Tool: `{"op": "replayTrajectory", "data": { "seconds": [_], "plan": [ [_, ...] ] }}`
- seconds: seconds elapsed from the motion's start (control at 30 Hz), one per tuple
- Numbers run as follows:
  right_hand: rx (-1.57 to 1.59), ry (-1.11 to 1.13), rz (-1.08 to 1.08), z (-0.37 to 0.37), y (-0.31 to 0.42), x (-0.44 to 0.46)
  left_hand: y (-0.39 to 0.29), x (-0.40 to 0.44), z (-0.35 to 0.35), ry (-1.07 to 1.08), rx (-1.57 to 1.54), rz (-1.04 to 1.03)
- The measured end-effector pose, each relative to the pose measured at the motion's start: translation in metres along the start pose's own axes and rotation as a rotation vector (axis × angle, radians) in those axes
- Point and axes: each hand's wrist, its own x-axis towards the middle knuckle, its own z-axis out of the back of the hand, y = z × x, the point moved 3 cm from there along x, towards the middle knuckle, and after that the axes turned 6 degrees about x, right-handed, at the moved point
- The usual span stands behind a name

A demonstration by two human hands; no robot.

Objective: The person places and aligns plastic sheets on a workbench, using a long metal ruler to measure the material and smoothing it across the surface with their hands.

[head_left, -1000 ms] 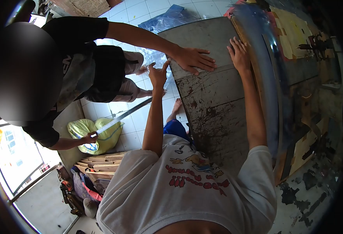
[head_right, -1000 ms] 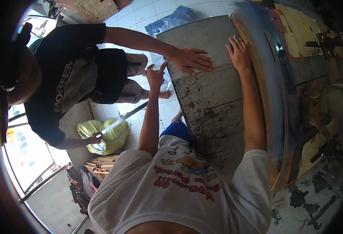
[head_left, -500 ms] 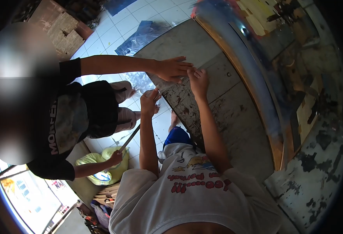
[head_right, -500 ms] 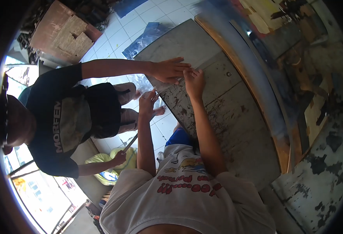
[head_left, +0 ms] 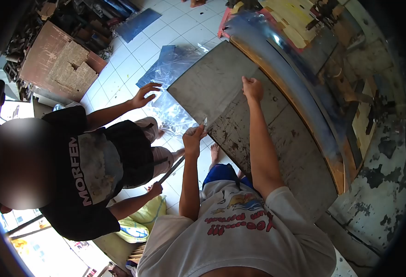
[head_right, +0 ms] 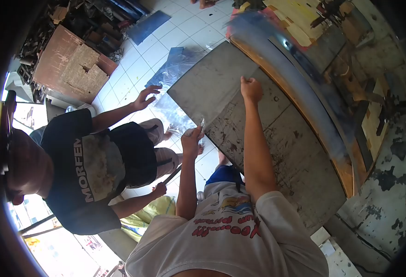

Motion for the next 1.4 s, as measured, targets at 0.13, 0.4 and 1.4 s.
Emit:
{"op": "replayTrajectory", "data": {
  "seconds": [0.13, 0.4, 1.4],
  "plan": [
    [0.477, 0.111, -0.223, -0.003, 0.008, 0.022, 0.012, 0.007, 0.001, 0.036, -0.006, -0.037],
    [0.464, -0.183, -0.119, 0.089, -0.085, -0.042, 0.036, -0.097, -0.016, 0.073, 0.206, -0.038],
    [0.288, -0.388, -0.403, 0.582, -0.645, -0.247, 0.221, -0.230, -0.049, 0.309, -0.185, 0.117]
  ]
}}
